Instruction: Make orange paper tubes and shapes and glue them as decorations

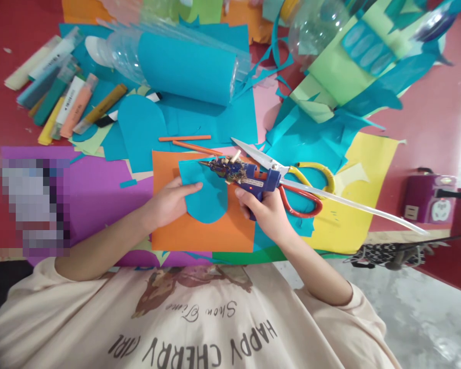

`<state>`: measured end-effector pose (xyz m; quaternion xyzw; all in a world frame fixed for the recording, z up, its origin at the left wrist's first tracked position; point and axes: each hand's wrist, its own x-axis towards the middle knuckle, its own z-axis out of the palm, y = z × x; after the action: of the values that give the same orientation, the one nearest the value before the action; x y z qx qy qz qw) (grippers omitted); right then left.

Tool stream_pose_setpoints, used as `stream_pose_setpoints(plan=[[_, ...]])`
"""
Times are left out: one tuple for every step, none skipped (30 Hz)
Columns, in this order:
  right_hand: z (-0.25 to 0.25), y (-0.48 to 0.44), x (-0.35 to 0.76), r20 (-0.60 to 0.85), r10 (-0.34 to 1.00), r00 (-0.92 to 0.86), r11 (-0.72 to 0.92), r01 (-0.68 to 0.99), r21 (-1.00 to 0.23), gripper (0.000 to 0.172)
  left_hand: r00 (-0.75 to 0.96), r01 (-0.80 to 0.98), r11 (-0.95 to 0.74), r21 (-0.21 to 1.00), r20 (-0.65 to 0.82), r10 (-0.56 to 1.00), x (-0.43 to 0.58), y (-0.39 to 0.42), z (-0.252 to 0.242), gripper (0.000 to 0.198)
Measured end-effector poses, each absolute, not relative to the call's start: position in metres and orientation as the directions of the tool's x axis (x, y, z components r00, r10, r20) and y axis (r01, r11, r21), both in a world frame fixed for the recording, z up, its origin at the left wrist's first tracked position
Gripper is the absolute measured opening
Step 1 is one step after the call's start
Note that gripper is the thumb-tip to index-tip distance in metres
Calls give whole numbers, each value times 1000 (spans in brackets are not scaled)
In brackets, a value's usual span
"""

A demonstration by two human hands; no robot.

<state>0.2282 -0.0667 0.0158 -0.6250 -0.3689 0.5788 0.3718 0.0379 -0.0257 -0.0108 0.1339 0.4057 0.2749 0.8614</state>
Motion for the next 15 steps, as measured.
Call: stream_pose_setpoints(plan=[[16, -67, 229, -448, 892, 62, -451, 33, -892, 30, 518, -364, 813, 454, -626, 582, 38, -26, -10, 30], [16, -67, 229, -445, 893, 66, -448, 35, -893, 30, 517, -363, 813, 456, -627, 583, 38, -26, -10, 29], [16, -67, 229, -442, 894, 69, -445, 37, -895, 31, 515, -363, 812, 457, -629, 583, 38, -26, -10, 28], [16, -66, 229, -440, 895, 72, -443, 39, -896, 31, 513, -363, 813, 455, -631, 582, 38, -25, -10, 28], [17, -66, 229, -438, 896, 75, -442, 42, -896, 31, 512, -364, 814, 453, -633, 581, 38, -25, -10, 29], [18, -66, 229, -437, 896, 78, -441, 45, -896, 32, 513, -364, 816, 449, -635, 578, 39, -25, -10, 29], [18, -66, 229, -437, 896, 81, -441, 46, -896, 33, 513, -365, 817, 446, -636, 576, 39, -24, -10, 30], [19, -66, 229, -437, 895, 86, -442, 47, -896, 33, 512, -364, 818, 446, -637, 576, 39, -24, -10, 31], [19, -66, 230, -440, 893, 90, -445, 48, -894, 33, 509, -363, 818, 447, -640, 576, 38, -24, -10, 30], [19, -66, 230, -443, 892, 95, -448, 47, -893, 32, 503, -362, 817, 449, -643, 577, 38, -24, -10, 30], [19, -66, 231, -445, 890, 98, -451, 45, -891, 31, 499, -361, 817, 451, -646, 577, 38, -25, -10, 30], [19, -66, 231, -446, 889, 101, -452, 43, -891, 30, 497, -360, 817, 451, -649, 576, 38, -25, -10, 30], [18, -67, 232, -447, 889, 102, -453, 42, -891, 29, 495, -359, 817, 451, -650, 576, 38, -25, -10, 30], [17, -67, 233, -446, 889, 102, -452, 39, -891, 28, 493, -359, 817, 450, -652, 576, 37, -25, -10, 31], [17, -68, 234, -446, 889, 103, -451, 36, -892, 27, 492, -360, 817, 450, -653, 576, 37, -25, -10, 31]])
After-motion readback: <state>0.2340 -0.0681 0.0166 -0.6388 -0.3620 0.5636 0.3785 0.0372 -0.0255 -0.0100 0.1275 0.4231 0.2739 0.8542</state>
